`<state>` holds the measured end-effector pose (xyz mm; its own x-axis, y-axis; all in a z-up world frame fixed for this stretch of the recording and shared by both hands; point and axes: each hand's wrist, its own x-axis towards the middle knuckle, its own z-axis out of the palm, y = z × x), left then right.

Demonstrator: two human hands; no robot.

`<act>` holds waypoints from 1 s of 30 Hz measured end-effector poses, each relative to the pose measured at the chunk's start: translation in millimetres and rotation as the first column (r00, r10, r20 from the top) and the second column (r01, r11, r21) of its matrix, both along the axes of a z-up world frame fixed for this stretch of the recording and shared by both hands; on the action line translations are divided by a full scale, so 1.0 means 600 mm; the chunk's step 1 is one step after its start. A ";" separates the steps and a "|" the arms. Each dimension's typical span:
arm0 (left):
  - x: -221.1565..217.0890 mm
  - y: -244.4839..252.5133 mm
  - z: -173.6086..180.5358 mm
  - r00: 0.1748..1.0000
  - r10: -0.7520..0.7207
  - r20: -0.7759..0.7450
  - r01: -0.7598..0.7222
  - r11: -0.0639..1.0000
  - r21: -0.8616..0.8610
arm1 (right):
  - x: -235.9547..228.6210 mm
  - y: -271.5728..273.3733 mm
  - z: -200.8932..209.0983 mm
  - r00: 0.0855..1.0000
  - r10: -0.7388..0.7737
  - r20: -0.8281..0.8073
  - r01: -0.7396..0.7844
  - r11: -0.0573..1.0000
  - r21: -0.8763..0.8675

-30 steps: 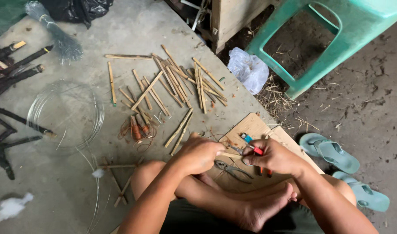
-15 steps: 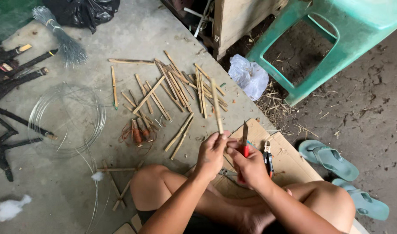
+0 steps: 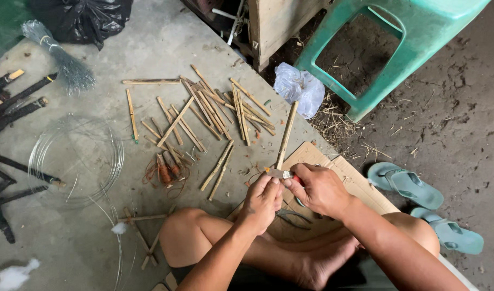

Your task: The person sits on the floor and uses a knife to shave and shape thin bamboo sticks. They hold the sticks with one hand and carefully remove material with the other, occasionally switching tools or adjusting the stick's position.

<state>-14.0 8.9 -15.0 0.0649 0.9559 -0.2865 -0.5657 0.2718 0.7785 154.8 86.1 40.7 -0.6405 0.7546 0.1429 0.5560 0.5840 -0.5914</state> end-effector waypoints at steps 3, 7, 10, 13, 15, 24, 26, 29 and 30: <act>0.008 -0.004 -0.003 0.997 0.021 -0.077 -0.023 0.999 -0.025 | 0.000 0.000 -0.001 0.999 0.010 0.042 -0.014 0.995 0.101; 0.021 -0.005 0.004 0.994 0.071 -0.087 -0.074 0.996 -0.039 | 0.002 0.010 -0.013 0.999 0.008 0.049 -0.015 0.992 0.128; 0.025 -0.008 0.017 0.995 0.057 -0.081 -0.063 0.996 -0.068 | 0.004 0.018 -0.025 0.999 -0.018 0.048 0.010 0.987 0.158; 0.026 -0.011 0.031 0.990 0.054 -0.127 -0.059 0.998 -0.030 | 0.011 0.017 -0.041 0.999 -0.021 0.030 0.016 0.987 0.157; 0.026 -0.005 0.041 0.992 0.051 -0.114 -0.058 0.996 -0.062 | 0.013 0.025 -0.048 1.000 -0.020 0.016 0.017 0.985 0.173; 0.018 -0.012 0.058 0.971 0.037 -0.238 -0.053 0.997 -0.064 | 0.010 0.047 -0.082 0.997 -0.045 0.056 0.033 0.980 0.196; 0.016 -0.013 0.056 0.975 0.032 -0.219 -0.059 0.991 -0.118 | 0.008 0.051 -0.088 0.998 -0.050 0.047 0.040 0.982 0.185; 0.021 -0.021 0.053 0.988 0.028 -0.152 -0.059 0.978 -0.202 | 0.015 0.069 -0.092 0.988 -0.098 0.121 0.076 0.982 0.172; 0.023 -0.030 0.051 0.989 0.027 -0.147 -0.059 0.973 -0.221 | 0.018 0.075 -0.094 0.981 -0.119 0.156 0.092 0.981 0.169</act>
<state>-0.1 -8.8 15.8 -0.0319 0.8670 -0.4973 -0.4682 0.4266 0.7738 165.5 130.9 -15.8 -0.5832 0.7951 0.1663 0.7016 0.5962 -0.3902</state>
